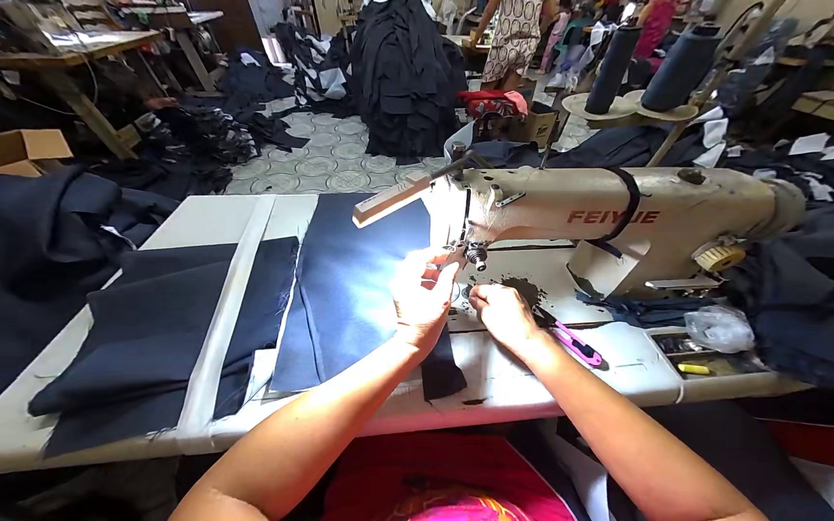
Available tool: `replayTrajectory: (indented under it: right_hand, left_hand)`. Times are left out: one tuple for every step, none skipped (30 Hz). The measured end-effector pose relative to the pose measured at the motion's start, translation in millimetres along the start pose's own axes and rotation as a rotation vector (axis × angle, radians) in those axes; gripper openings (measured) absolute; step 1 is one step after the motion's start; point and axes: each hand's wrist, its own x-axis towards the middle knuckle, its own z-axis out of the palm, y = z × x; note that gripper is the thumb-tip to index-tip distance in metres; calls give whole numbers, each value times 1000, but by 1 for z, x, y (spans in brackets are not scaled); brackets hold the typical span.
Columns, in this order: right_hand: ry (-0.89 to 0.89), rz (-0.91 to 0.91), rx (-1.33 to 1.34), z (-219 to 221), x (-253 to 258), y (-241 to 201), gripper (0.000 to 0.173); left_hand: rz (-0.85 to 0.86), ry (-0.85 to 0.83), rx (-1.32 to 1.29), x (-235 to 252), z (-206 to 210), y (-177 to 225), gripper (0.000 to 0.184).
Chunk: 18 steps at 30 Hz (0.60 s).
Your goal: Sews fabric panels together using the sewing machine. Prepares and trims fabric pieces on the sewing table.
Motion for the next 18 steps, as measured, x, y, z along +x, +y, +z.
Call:
replayTrajectory:
  right_hand:
    - [18, -6, -3, 1, -1, -2, 26]
    - [39, -22, -8, 2, -2, -3, 26]
    - [53, -44, -5, 2, -3, -4, 26]
    - [65, -68, 13, 3, -4, -5, 26]
    - [81, -86, 32, 4, -4, -5, 25]
    - [106, -100, 45, 6, -4, -4, 25]
    - [120, -99, 61, 7, -4, -4, 25]
    - [138, -107, 83, 9, -4, -2, 25]
    - [149, -117, 89, 11, -4, 0, 26]
    - [146, -117, 78, 10, -5, 0, 26]
    - [145, -113, 65, 10, -6, 0, 26]
    - [152, -112, 53, 11, -6, 0, 26]
    - [167, -123, 48, 12, -6, 1, 26]
    - [188, -149, 47, 14, -7, 3, 25]
    - [212, -180, 50, 16, -7, 5, 24]
    - [230, -207, 49, 17, -7, 7, 23]
    - [243, -228, 46, 19, -7, 9, 23]
    - [255, -246, 42, 20, -7, 10, 23]
  left_hand:
    - [37, 17, 17, 0, 0, 0, 18]
    - [65, 28, 27, 0, 1, 0, 18]
    - [71, 32, 32, 0, 1, 1, 18]
    - [41, 29, 36, -1, 2, 4, 19]
    - [-17, 22, 34, -2, 2, 9, 22]
    - [-82, 13, 25, -3, 2, 13, 26]
    - [-132, 9, 20, -3, 2, 15, 29]
    - [-159, 4, 21, -3, 2, 16, 31]
    - [-162, 3, 23, -3, 3, 15, 31]
    - [-152, 4, 26, -4, 4, 14, 31]
    - [-140, 5, 23, -4, 4, 13, 30]
    - [-131, 9, 21, -4, 5, 12, 30]
    - [-122, 14, 28, -3, 5, 11, 29]
    - [-116, 20, 41, -3, 5, 10, 27]
    - [-114, 19, 58, -3, 4, 11, 26]
    - [-115, 22, 70, -3, 3, 12, 25]
    - [-115, 26, 75, -4, 3, 13, 26]
    - [-117, 31, 76, -4, 4, 13, 27]
